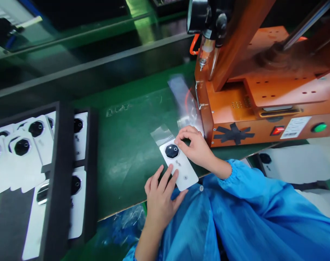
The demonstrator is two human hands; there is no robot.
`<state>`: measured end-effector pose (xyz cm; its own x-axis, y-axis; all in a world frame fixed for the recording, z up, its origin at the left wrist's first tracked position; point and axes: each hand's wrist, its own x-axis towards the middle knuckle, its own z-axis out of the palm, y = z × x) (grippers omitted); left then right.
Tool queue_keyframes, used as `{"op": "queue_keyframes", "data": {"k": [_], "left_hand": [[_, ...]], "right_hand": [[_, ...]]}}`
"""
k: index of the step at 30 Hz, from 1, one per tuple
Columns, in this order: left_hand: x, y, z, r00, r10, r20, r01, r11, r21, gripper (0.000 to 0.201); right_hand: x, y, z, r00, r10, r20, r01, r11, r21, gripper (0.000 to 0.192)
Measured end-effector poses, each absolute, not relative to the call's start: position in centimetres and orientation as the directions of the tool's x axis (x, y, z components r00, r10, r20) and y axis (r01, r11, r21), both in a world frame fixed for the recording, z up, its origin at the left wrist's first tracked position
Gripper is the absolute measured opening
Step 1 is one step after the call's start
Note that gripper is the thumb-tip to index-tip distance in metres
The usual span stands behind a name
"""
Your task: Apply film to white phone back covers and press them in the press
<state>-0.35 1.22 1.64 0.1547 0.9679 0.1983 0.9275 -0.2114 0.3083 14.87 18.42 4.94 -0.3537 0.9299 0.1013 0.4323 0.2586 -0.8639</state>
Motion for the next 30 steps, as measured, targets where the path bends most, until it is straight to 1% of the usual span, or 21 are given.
{"op": "queue_keyframes", "data": {"k": [3,8,14,20,25,30], "left_hand": [[1.1,1.4,1.0,0.079,0.967,0.243,0.944,-0.151,0.292,0.060],[1.4,1.7,0.8,0.073,0.952,0.297,0.954,-0.154,0.258,0.059],[1.5,2.0,0.9,0.051,0.932,0.359,0.956,-0.149,0.252,0.057],[1.7,2.2,1.0,0.053,0.931,0.360,0.958,-0.149,0.243,0.058],[1.6,2.2,0.8,0.079,0.924,0.375,0.966,-0.165,0.201,0.059],[1.5,2.1,0.5,0.084,0.925,0.369,0.968,-0.164,0.190,0.061]], "right_hand": [[14.6,17.8,5.1,-0.392,0.917,0.067,0.506,0.276,-0.817,0.010],[14.1,17.4,4.7,-0.438,0.897,0.053,0.531,0.306,-0.790,0.011],[13.7,17.5,4.0,-0.428,0.895,0.127,0.563,0.374,-0.737,0.011],[13.5,17.6,3.7,-0.387,0.905,0.174,0.587,0.388,-0.711,0.012],[13.6,17.6,3.4,-0.380,0.906,0.184,0.599,0.393,-0.698,0.012],[13.7,17.7,3.3,-0.377,0.906,0.192,0.604,0.398,-0.690,0.012]]}}
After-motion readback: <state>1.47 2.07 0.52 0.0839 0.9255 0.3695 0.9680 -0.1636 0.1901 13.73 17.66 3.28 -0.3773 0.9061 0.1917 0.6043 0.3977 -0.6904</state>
